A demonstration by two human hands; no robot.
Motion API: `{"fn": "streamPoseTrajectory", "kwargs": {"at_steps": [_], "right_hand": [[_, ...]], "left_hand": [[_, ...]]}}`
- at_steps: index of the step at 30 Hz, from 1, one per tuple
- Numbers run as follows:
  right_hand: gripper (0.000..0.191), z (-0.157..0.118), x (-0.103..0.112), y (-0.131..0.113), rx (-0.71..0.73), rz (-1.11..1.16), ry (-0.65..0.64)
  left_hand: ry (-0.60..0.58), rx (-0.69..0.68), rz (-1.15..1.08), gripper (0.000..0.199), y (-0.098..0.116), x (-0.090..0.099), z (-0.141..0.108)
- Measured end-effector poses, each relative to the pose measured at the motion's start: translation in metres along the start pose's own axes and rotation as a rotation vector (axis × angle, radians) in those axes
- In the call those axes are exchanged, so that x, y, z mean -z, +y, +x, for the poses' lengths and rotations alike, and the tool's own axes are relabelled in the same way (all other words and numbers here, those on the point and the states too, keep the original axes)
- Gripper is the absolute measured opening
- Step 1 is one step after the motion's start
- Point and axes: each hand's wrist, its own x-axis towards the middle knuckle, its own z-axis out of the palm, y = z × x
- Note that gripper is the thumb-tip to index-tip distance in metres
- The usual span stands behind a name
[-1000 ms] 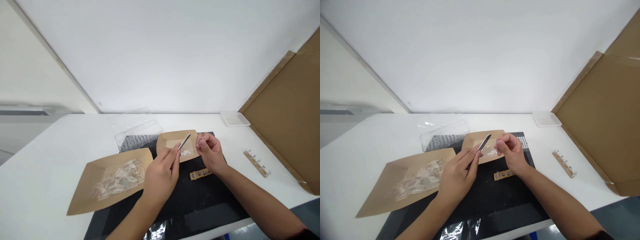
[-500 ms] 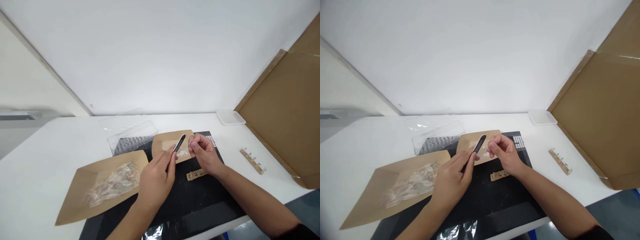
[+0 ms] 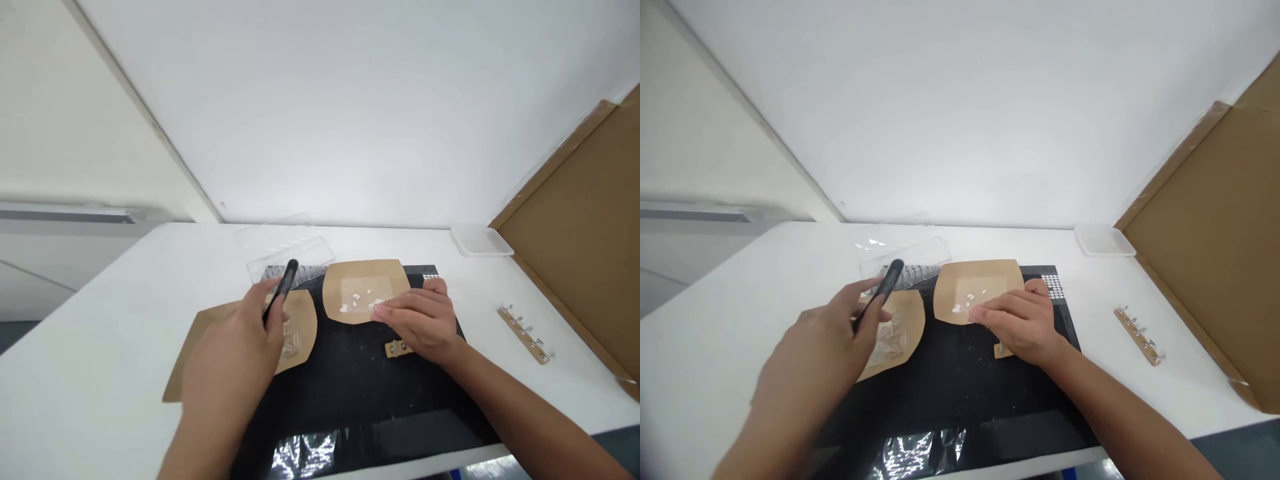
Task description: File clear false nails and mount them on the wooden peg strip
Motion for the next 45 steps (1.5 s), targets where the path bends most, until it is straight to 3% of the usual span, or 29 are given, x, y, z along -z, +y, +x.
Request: {"fn": "streamPoseTrajectory", "kwargs": {"at_steps": [4,6,8,10,11,14,17,23,30,36,45], "right_hand": [[0.019,-0.003,0.002,0.0,0.104,-0.091,-0.006],[0.019,-0.003,0.003,0.0,0.141,-0.123,-0.012],[0.018,-0.002,0.003,-0.001,0.173,-0.143,-0.008],[0.018,-0.001,0.003,-0.002,0.199,-0.158,-0.008],[0.017,0.0,0.004,-0.003,0.21,-0.168,-0.007],[0.016,0.001,0.006,-0.004,0.226,-0.215,-0.007],[0.015,0.002,0.006,-0.004,0.237,-0.274,0.014],[0.02,0.002,0.002,-0.005,0.258,-0.307,0.069],[0.018,-0.005,0.004,-0.006,0.254,-0.257,0.012],[0.022,-0.001,0.002,-0.005,0.288,-0.217,0.028],[0.01,-0.012,0.004,0.003,0.186,-0.054,-0.148]], "left_hand": [[-0.097,0.1,0.178,0.045,-0.03,0.009,-0.01],[-0.085,0.046,0.227,0.049,-0.034,0.012,-0.017],[0.018,-0.078,0.239,0.05,-0.027,0.012,-0.022],[0.114,-0.219,0.103,0.046,-0.01,0.01,-0.025],[0.107,-0.284,-0.062,0.042,0.001,0.009,-0.026],[-0.184,-0.394,-0.514,0.034,0.032,0.0,-0.023],[-0.263,-0.349,-0.75,0.031,0.047,-0.012,-0.017],[-0.359,-0.268,-0.954,0.023,0.044,-0.035,-0.017],[-0.313,-0.189,-1.103,0.021,0.05,-0.048,-0.028],[-0.358,-0.148,-1.219,0.015,0.045,-0.057,-0.027],[-0.436,-0.103,-1.291,0.026,0.047,-0.061,-0.027]]}}
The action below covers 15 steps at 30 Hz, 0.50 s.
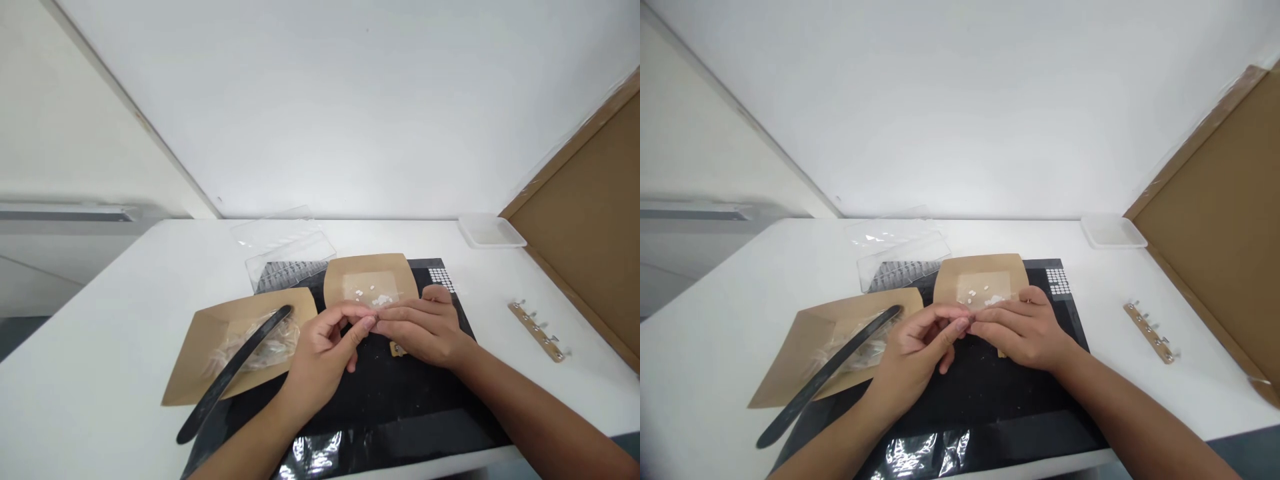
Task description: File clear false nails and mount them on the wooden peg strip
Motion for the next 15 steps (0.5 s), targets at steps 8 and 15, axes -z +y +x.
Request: {"fn": "streamPoseTrajectory", "kwargs": {"at_steps": [8,15], "right_hand": [[0.028,-0.0008,-0.0045,0.0014,0.029,0.034,-0.019],[0.011,-0.0071,-0.0064,0.0044,-0.08,0.083,-0.014]], "left_hand": [[0.042,0.005,0.096,0.019,0.0001,-0.0015,-0.0019],[0.06,0.042,0.005,0.026,-0.0017,-0.0037,0.0009]]}}
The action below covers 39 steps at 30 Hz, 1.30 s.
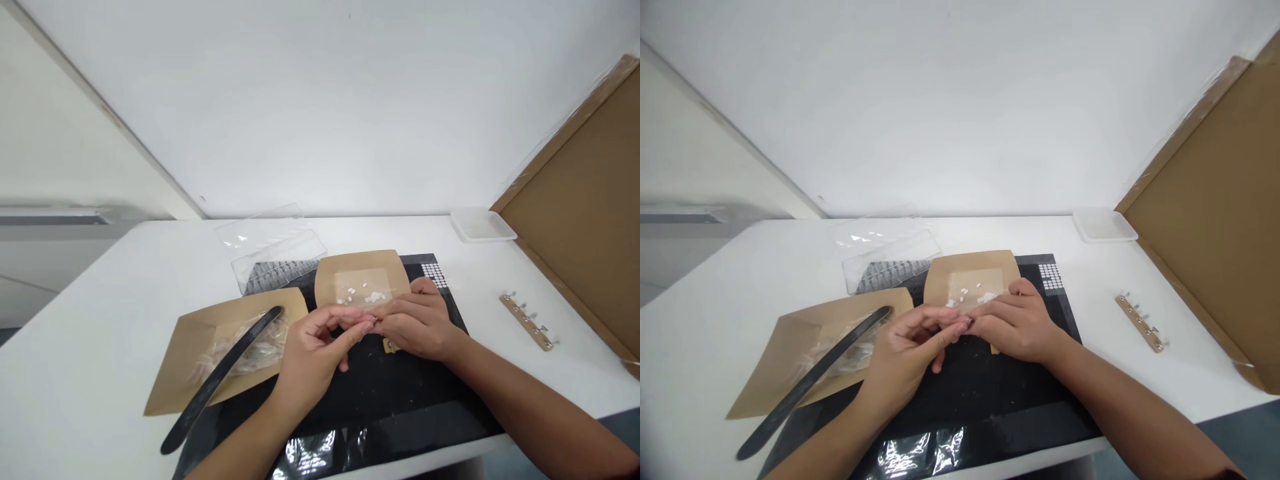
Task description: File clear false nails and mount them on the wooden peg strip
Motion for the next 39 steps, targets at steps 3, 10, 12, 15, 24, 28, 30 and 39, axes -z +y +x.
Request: {"fn": "streamPoseTrajectory", "kwargs": {"at_steps": [3,10,12,15,24,28,30,39], "right_hand": [[0.014,-0.002,-0.004,0.0,-0.097,0.046,0.039],[0.023,-0.001,-0.007,0.0,-0.133,0.021,0.073],[0.021,0.0,-0.007,0.0,-0.136,0.027,0.074],[0.016,0.0,-0.008,0.0,-0.155,0.044,0.086],[0.018,0.002,-0.009,0.0,-0.207,0.072,0.07],[0.016,0.0,-0.009,0.002,-0.182,0.076,0.024],[0.017,0.001,-0.009,0.002,-0.178,0.083,0.019],[0.024,0.003,0.0,0.005,-0.127,0.068,-0.044]], "left_hand": [[-0.009,0.029,-0.058,0.03,-0.004,0.0,0.001],[0.006,0.044,-0.068,0.035,-0.007,0.0,0.002],[0.01,0.055,-0.062,0.037,-0.006,-0.001,0.002],[0.019,0.064,-0.054,0.037,-0.006,0.0,0.002],[0.013,0.057,-0.037,0.039,-0.005,-0.001,0.001],[0.0,0.046,-0.013,0.037,-0.004,0.0,0.0],[-0.001,0.04,-0.006,0.037,-0.004,0.0,0.0],[-0.008,-0.004,0.013,0.039,-0.014,-0.003,0.003]]}}
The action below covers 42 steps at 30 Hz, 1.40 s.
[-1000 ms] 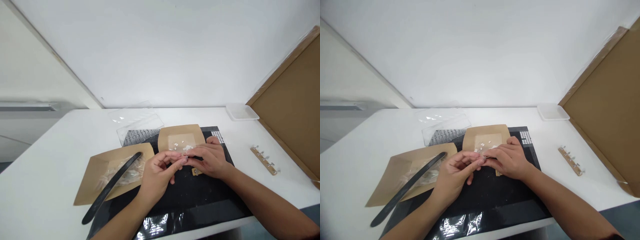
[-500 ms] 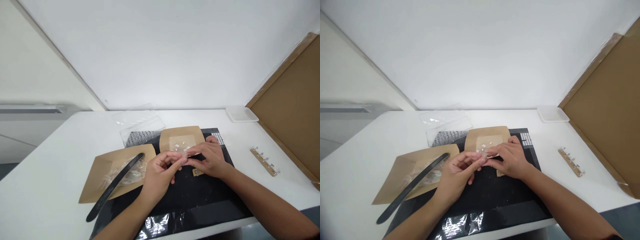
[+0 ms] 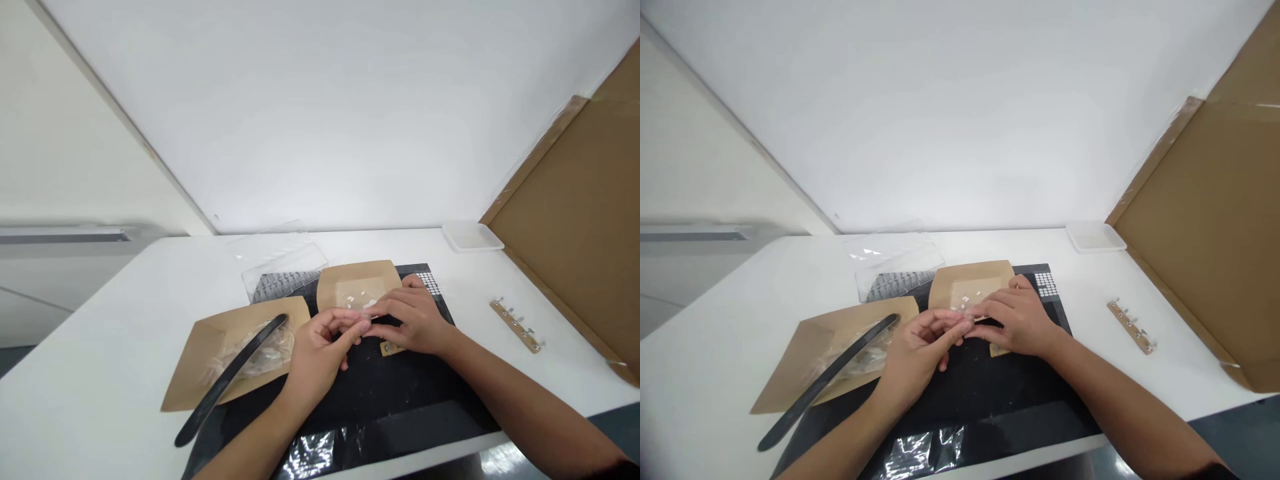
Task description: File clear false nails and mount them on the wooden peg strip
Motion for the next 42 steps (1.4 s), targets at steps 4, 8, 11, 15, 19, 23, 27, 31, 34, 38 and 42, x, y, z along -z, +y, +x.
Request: {"fn": "streamPoseTrajectory", "kwargs": {"at_steps": [4,8,11,15,19,23,27,31,34,38,42], "right_hand": [[0.026,-0.005,0.01,0.005,-0.031,0.028,-0.127],[0.028,-0.02,0.029,0.012,-0.122,0.121,-0.331],[0.033,-0.035,0.042,0.016,-0.194,0.147,-0.391],[0.035,-0.044,0.049,0.017,-0.253,0.169,-0.419],[0.034,-0.042,0.051,0.016,-0.244,0.147,-0.441],[0.031,-0.039,0.051,0.014,-0.229,0.105,-0.449],[0.027,-0.038,0.051,0.013,-0.224,0.088,-0.46],[0.028,-0.038,0.052,0.012,-0.242,0.085,-0.476],[0.028,-0.036,0.053,0.01,-0.256,0.075,-0.496],[0.027,-0.034,0.054,0.006,-0.277,0.061,-0.523],[0.026,-0.033,0.054,0.006,-0.276,0.043,-0.527]], "left_hand": [[-0.065,-0.089,0.153,0.032,-0.003,0.004,0.0],[-0.071,-0.296,0.444,0.028,-0.004,0.008,-0.002],[-0.077,-0.502,0.607,0.029,-0.005,0.006,-0.002],[-0.13,-0.77,0.706,0.032,-0.008,0.0,0.0],[-0.195,-0.825,0.726,0.029,-0.01,-0.004,0.001],[-0.281,-0.834,0.733,0.032,-0.012,-0.006,0.0],[-0.33,-0.824,0.746,0.031,-0.012,-0.009,-0.003],[-0.351,-0.819,0.762,0.027,-0.014,-0.011,-0.004],[-0.349,-0.821,0.748,0.026,-0.017,-0.012,-0.004],[-0.326,-0.824,0.723,0.022,-0.021,-0.013,-0.001],[-0.312,-0.828,0.698,0.02,-0.022,-0.013,0.0]]}}
